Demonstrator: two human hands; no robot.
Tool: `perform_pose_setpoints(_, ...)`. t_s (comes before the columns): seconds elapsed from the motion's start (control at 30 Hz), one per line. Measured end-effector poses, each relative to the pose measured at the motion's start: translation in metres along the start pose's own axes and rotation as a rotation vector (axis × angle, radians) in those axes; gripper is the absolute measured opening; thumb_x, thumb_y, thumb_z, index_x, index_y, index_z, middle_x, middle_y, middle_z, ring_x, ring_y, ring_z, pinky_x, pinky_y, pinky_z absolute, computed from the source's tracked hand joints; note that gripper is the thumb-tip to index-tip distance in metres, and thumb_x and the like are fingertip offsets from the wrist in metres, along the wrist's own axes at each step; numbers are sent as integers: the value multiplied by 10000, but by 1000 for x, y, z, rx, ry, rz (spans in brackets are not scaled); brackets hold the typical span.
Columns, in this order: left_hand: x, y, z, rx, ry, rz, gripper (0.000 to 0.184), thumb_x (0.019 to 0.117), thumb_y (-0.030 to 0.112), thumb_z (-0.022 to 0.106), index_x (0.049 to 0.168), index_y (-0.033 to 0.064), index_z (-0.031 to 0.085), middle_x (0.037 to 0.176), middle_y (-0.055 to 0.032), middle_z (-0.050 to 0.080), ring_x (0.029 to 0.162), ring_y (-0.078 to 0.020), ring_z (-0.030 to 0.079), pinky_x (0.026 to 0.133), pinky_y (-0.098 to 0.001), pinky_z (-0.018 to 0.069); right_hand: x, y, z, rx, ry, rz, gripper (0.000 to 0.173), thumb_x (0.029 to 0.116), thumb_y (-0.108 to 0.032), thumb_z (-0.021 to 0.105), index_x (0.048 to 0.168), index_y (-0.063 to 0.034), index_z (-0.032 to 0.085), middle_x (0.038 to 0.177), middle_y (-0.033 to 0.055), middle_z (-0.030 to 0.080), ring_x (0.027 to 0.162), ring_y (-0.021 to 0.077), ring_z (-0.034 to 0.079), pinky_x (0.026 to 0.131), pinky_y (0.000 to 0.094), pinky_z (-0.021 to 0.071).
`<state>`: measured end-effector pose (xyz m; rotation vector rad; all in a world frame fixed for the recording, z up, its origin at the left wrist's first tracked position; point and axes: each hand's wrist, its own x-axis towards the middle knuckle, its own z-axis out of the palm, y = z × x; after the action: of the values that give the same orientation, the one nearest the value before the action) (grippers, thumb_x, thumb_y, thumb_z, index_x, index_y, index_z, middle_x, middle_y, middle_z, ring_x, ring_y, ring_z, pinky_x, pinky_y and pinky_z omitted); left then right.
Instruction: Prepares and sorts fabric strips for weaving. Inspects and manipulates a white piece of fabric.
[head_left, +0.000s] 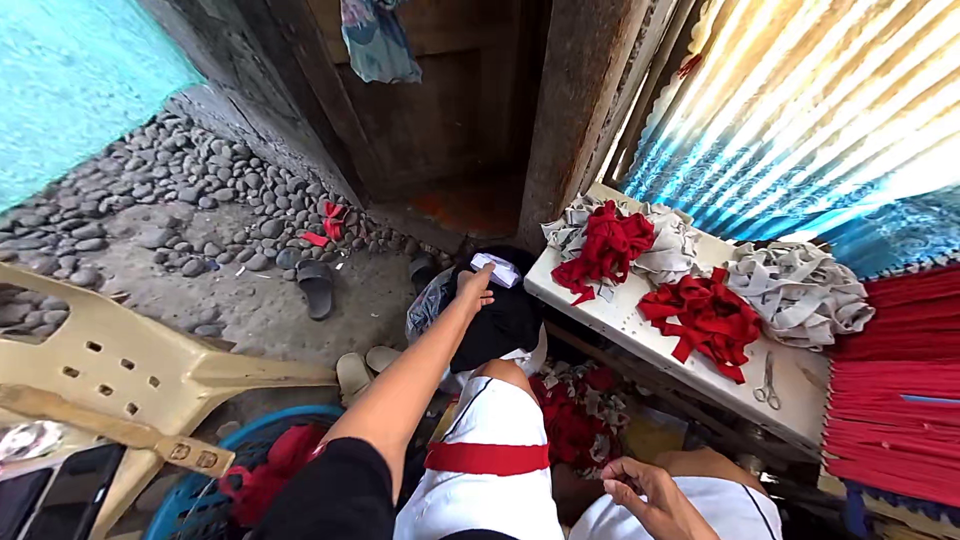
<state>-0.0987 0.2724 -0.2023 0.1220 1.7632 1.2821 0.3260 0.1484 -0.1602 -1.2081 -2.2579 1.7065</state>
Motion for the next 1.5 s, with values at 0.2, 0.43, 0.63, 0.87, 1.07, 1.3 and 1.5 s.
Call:
perform_pose_setpoints(0.2,41,6,46,566,467,341,855,913,374,732,1553,-26,329,1524,-343,380,1405,-507,395,1095,-661,368,-19,5,-2,110,63,82,170,998,-130,606,1057,0,698,874,47,723,775,95,701,757,289,597)
perform_pose_setpoints(0.43,69,26,64,1357,-70,637,330,999,209,626,1176,-64,678,1266,-299,635,1227,-477,592,1006,-657,465,-30,13,10,270,109,169,160,1010,-73,562,1055,36,670,908,56,725,802,112,699,751,308,597)
perform_pose_setpoints(0.63,80,9,85,1462,-21,435,386,971,314,685,1141,-31,703,1271,-302,635,1250,-516,559,964,-712,461,-28,26,15,444,114,190,154,1021,-97,571,1020,-1,692,860,33,733,775,112,704,755,309,601)
perform_pose_setpoints(0.87,96,6,97,1551,-47,376,252,973,118,645,1101,-99,668,1216,-363,624,1169,-559,590,891,-729,481,-21,43,12,526,102,197,188,1034,-153,567,1016,-12,690,859,17,719,774,90,686,756,284,584)
perform_pose_setpoints(1.07,136,16,96,1690,-126,336,272,944,133,695,1058,-113,665,1174,-364,641,1144,-545,611,901,-728,478,-16,47,10,573,75,177,198,1045,-171,567,1017,-16,688,864,19,717,770,85,681,742,273,577)
perform_pose_setpoints(1.3,160,32,70,1664,-171,346,266,1016,133,624,1113,-112,660,1206,-409,608,1169,-581,584,933,-738,453,-14,47,9,618,71,198,191,1049,-172,564,1018,-27,686,866,9,717,767,76,680,736,260,575)
perform_pose_setpoints(1.5,162,4,31,1798,-39,795,208,807,-34,801,995,-62,717,1334,-309,574,1272,-518,515,1008,-733,407,-13,49,9,665,68,210,183,1047,-171,573,1011,-31,685,859,12,713,767,84,679,738,266,576)
